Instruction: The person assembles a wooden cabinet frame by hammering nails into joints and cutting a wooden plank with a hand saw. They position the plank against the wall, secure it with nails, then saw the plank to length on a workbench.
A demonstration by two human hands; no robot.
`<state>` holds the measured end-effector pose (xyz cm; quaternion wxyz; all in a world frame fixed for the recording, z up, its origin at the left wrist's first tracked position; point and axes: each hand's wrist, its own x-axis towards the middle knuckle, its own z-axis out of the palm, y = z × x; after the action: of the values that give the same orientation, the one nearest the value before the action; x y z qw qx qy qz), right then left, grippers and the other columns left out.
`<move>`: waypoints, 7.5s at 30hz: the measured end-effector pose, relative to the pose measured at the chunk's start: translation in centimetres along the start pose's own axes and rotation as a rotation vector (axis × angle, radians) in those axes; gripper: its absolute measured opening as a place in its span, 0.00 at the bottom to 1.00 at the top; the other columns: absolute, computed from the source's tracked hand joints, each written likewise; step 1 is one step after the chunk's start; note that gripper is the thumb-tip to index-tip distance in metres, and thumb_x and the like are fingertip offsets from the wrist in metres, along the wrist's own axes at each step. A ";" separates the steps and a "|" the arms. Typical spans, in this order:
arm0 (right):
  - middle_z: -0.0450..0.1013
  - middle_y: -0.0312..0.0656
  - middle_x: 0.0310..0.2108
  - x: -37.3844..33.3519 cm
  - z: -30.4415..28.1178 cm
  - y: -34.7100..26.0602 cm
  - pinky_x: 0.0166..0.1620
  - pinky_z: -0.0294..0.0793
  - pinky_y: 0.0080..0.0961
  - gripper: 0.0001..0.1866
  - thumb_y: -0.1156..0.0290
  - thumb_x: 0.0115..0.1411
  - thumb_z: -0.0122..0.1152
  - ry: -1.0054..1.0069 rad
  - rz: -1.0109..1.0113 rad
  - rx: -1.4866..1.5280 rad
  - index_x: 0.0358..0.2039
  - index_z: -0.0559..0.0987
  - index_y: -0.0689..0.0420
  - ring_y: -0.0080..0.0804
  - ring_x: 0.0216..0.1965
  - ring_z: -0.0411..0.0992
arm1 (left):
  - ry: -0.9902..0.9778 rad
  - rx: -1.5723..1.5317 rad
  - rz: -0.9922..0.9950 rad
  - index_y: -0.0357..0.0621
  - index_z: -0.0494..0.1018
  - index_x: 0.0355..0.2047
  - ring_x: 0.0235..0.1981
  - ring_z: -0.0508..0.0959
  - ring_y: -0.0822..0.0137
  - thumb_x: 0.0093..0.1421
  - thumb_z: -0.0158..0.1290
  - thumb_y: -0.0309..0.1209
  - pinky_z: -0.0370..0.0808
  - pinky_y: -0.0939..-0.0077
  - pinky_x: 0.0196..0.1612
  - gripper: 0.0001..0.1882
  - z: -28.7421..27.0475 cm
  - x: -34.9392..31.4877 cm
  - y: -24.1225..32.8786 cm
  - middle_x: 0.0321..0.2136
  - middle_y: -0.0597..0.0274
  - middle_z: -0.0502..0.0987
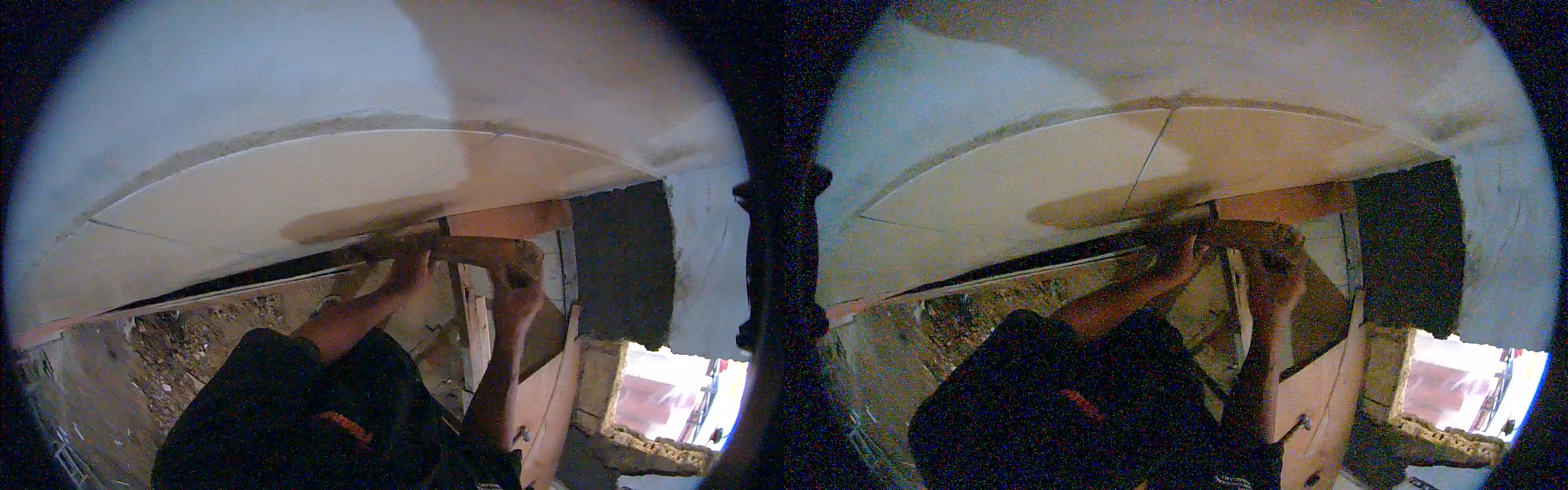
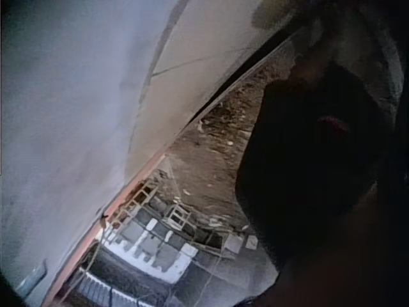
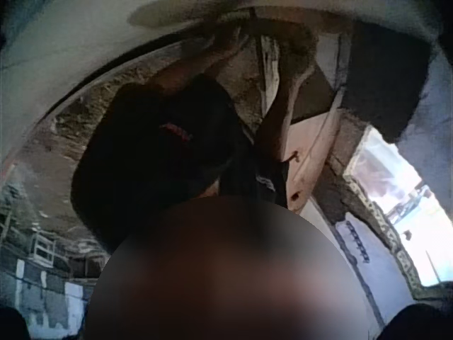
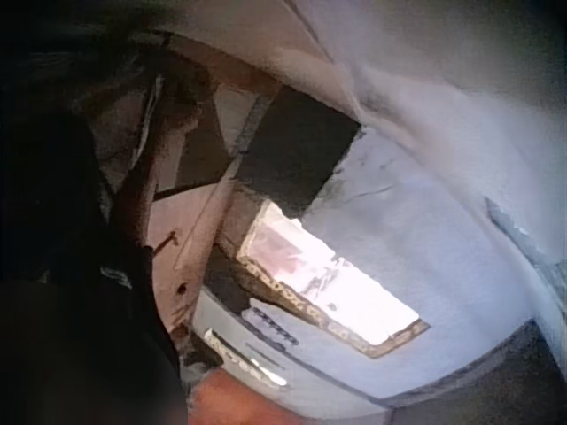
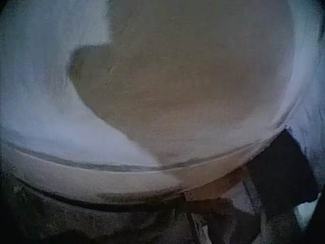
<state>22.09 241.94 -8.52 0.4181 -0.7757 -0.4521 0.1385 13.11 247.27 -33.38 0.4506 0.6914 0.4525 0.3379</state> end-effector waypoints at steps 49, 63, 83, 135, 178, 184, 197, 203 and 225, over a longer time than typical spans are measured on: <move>0.75 0.55 0.57 4.7 -4.3 3.8 0.51 0.79 0.31 0.32 0.61 0.64 0.66 -0.090 -0.622 -0.330 0.63 0.72 0.66 0.39 0.53 0.77 | 0.803 0.041 0.027 0.37 0.61 0.66 0.61 0.71 0.37 0.63 0.42 0.19 0.66 0.49 0.66 0.29 11.2 -2.0 -3.5 0.61 0.35 0.69; 0.75 0.54 0.57 5.3 -4.3 4.3 0.51 0.82 0.33 0.23 0.72 0.65 0.65 -0.089 -0.761 -0.320 0.58 0.75 0.68 0.42 0.53 0.77 | 0.780 -0.088 -0.010 0.38 0.56 0.70 0.65 0.65 0.38 0.64 0.47 0.21 0.62 0.53 0.69 0.33 8.9 -2.5 -0.9 0.64 0.37 0.65; 0.74 0.55 0.58 4.8 -3.9 4.1 0.55 0.78 0.39 0.22 0.68 0.65 0.66 -0.127 -0.646 -0.196 0.59 0.76 0.54 0.49 0.57 0.75 | 0.794 -0.011 0.004 0.35 0.55 0.70 0.70 0.61 0.41 0.66 0.36 0.20 0.57 0.53 0.73 0.30 11.5 -1.4 -3.6 0.68 0.37 0.60; 0.75 0.52 0.57 4.6 -3.6 4.2 0.58 0.76 0.35 0.26 0.66 0.65 0.66 -0.074 -0.544 -0.094 0.59 0.74 0.66 0.41 0.56 0.75 | 0.777 0.004 0.011 0.35 0.52 0.71 0.69 0.61 0.39 0.56 0.56 0.21 0.62 0.51 0.70 0.43 9.2 -2.8 -1.0 0.68 0.36 0.60; 0.76 0.54 0.43 1.1 -0.3 3.7 0.48 0.75 0.35 0.18 0.62 0.63 0.59 -0.592 -0.348 0.801 0.46 0.75 0.63 0.39 0.45 0.75 | 0.224 -0.061 0.227 0.40 0.54 0.70 0.69 0.60 0.42 0.47 0.71 0.40 0.58 0.55 0.72 0.54 -7.7 -6.1 14.6 0.67 0.41 0.61; 0.76 0.55 0.44 2.0 1.5 2.5 0.49 0.74 0.33 0.19 0.60 0.62 0.60 -0.787 -0.239 0.979 0.45 0.75 0.63 0.38 0.44 0.75 | 0.183 -0.401 0.425 0.41 0.70 0.56 0.55 0.77 0.47 0.47 0.74 0.44 0.73 0.59 0.60 0.40 -8.5 -2.5 13.7 0.51 0.46 0.77; 0.79 0.49 0.46 6.6 -0.8 6.2 0.46 0.80 0.42 0.28 0.66 0.49 0.77 0.022 -1.175 -0.173 0.50 0.80 0.61 0.48 0.43 0.78 | 0.119 -0.102 0.515 0.42 0.73 0.49 0.39 0.83 0.45 0.36 0.75 0.43 0.80 0.57 0.46 0.40 -7.9 0.3 18.5 0.39 0.47 0.81; 0.80 0.44 0.40 6.9 3.0 10.5 0.46 0.78 0.32 0.11 0.70 0.57 0.66 0.240 -1.108 0.129 0.40 0.81 0.58 0.39 0.38 0.78 | 0.134 -0.104 0.588 0.43 0.71 0.52 0.45 0.82 0.48 0.38 0.76 0.41 0.78 0.55 0.49 0.41 -3.2 4.8 9.5 0.42 0.46 0.81; 0.78 0.49 0.36 9.8 2.7 5.3 0.50 0.78 0.46 0.18 0.59 0.65 0.54 -0.497 -0.090 1.026 0.42 0.77 0.62 0.45 0.40 0.78 | 0.380 -0.090 0.437 0.44 0.75 0.43 0.32 0.84 0.45 0.42 0.73 0.47 0.82 0.55 0.39 0.32 -2.9 4.7 11.6 0.32 0.48 0.83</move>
<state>29.01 250.08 -12.68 0.6278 -0.3975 -0.4441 0.5007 16.01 250.42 -21.28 0.3045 0.6761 0.3537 0.5702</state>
